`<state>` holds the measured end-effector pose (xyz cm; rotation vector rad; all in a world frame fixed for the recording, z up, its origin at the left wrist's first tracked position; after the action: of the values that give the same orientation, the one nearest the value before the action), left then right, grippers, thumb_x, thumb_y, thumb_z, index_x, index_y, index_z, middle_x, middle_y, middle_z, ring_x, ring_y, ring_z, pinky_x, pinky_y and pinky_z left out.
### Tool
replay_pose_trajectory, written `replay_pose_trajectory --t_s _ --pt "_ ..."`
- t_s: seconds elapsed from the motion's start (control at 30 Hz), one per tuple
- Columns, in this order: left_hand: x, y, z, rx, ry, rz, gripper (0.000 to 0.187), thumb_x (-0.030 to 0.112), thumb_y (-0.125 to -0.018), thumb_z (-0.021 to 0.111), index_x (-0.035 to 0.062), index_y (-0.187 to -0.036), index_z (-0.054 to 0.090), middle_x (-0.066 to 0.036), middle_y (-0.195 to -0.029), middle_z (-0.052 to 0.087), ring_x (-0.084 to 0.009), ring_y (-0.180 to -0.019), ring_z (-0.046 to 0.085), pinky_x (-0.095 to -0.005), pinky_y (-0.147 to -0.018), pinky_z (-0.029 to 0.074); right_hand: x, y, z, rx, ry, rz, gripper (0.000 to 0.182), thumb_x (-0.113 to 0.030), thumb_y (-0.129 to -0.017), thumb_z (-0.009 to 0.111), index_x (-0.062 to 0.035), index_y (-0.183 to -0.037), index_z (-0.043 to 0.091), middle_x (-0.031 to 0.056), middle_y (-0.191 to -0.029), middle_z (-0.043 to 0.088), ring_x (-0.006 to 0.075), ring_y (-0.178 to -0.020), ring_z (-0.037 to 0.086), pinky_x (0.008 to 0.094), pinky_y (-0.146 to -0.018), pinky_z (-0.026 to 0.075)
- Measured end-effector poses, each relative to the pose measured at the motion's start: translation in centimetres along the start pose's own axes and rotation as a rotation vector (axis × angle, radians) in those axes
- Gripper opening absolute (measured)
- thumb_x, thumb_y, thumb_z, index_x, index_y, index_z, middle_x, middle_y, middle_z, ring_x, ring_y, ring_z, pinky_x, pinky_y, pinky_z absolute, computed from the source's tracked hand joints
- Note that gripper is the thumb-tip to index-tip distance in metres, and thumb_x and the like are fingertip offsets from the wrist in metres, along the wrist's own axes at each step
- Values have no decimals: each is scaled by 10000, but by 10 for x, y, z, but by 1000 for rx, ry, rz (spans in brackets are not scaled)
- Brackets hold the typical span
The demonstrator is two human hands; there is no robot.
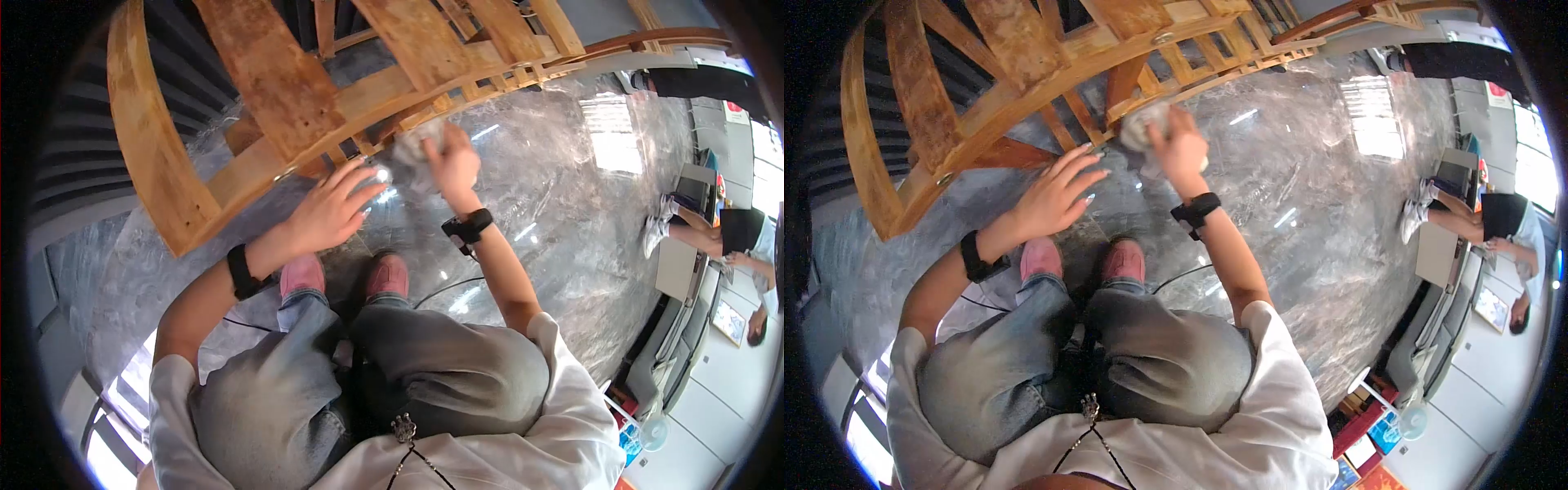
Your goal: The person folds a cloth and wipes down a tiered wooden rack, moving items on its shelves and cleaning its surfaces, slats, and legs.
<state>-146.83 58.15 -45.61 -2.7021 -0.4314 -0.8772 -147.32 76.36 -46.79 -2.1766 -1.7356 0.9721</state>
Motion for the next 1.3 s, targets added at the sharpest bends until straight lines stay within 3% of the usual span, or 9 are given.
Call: replay_pose_trajectory --t_s 0.13,0.23,0.4,0.67,0.8,1.0,1.13,1.2,1.3 --pt "-20 -4 3 26 29 -117 494 69 -739 551 67 -1213 413 -156 -1280 332 -343 -1240 271 -423 -997 298 -36 18 37 -197 53 -165 435 -282 -733 619 -18 -1072 550 128 -1125 542 269 -605 600 329 -541 486" --pt "-22 -9 8 7 46 -109 492 66 -742 545 50 -1214 407 -167 -1278 326 -350 -1239 268 -424 -998 295 -21 14 41 -209 110 -159 482 -241 -726 617 -98 -1170 497 107 -1176 514 230 -587 598 295 -513 479" --pt "-25 -16 18 20 -123 -96 486 72 -741 539 21 -1207 411 -194 -1280 314 -396 -1234 251 -504 -1012 223 13 13 60 -345 394 -459 479 -192 -766 551 -270 -1227 444 83 -1240 472 225 -548 584 305 -505 492" --pt "-31 -11 37 -59 -317 -83 517 109 -730 549 -8 -1214 409 -221 -1268 337 -397 -1225 262 -495 -1021 196 123 -50 34 -363 510 -85 342 -242 -830 484 -235 -1172 489 91 -1210 501 275 -641 625 363 -526 506" --pt "-37 -10 47 -86 -517 -105 515 148 -728 537 -43 -1193 426 -224 -1245 383 -378 -1208 303 -450 -1016 223 72 -25 55 -505 509 -154 305 -263 -826 489 -207 -1121 538 88 -1156 544 273 -614 625 370 -501 501" --pt "-46 -15 55 -143 -779 -167 479 178 -767 475 -64 -1180 446 -216 -1191 450 -361 -1164 366 -416 -1001 257 -27 12 64 -510 97 -100 245 -260 -796 529 -153 -1010 588 119 -1090 570 301 -625 613 371 -527 499" --pt "-55 -16 64 -146 -934 -273 460 174 -796 435 -66 -1187 448 -206 -1168 479 -352 -1122 412 -450 -978 273 -30 18 60 -549 -51 51 251 -235 -788 545 -127 -1012 580 89 -1015 597 319 -667 601 367 -551 494" --pt "-54 -16 75 -394 -1454 -188 449 176 -816 408 -47 -1204 448 -193 -1169 492 -338 -1086 444 -483 -951 284 -26 10 56 -489 -35 -38 243 -224 -778 564 -144 -1007 586 64 -994 600 284 -648 607 359 -542 491" --pt "-88 -19 92 -451 -1268 -288 404 177 -823 408 -29 -1155 512 -221 -1190 473 -332 -1097 436 -490 -854 353 -36 9 48 -417 139 -394 265 -209 -754 598 -183 -1017 586 37 -1040 588 216 -596 607 304 -511 486"
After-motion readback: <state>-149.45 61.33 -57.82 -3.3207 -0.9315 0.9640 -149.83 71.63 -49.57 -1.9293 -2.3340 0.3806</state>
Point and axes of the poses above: each hand's wrist, its own y-axis away from the middle knuckle, its own z-axis out of the palm, x = y × z, the point moved 10 cm from there along -y, towards the middle knuckle
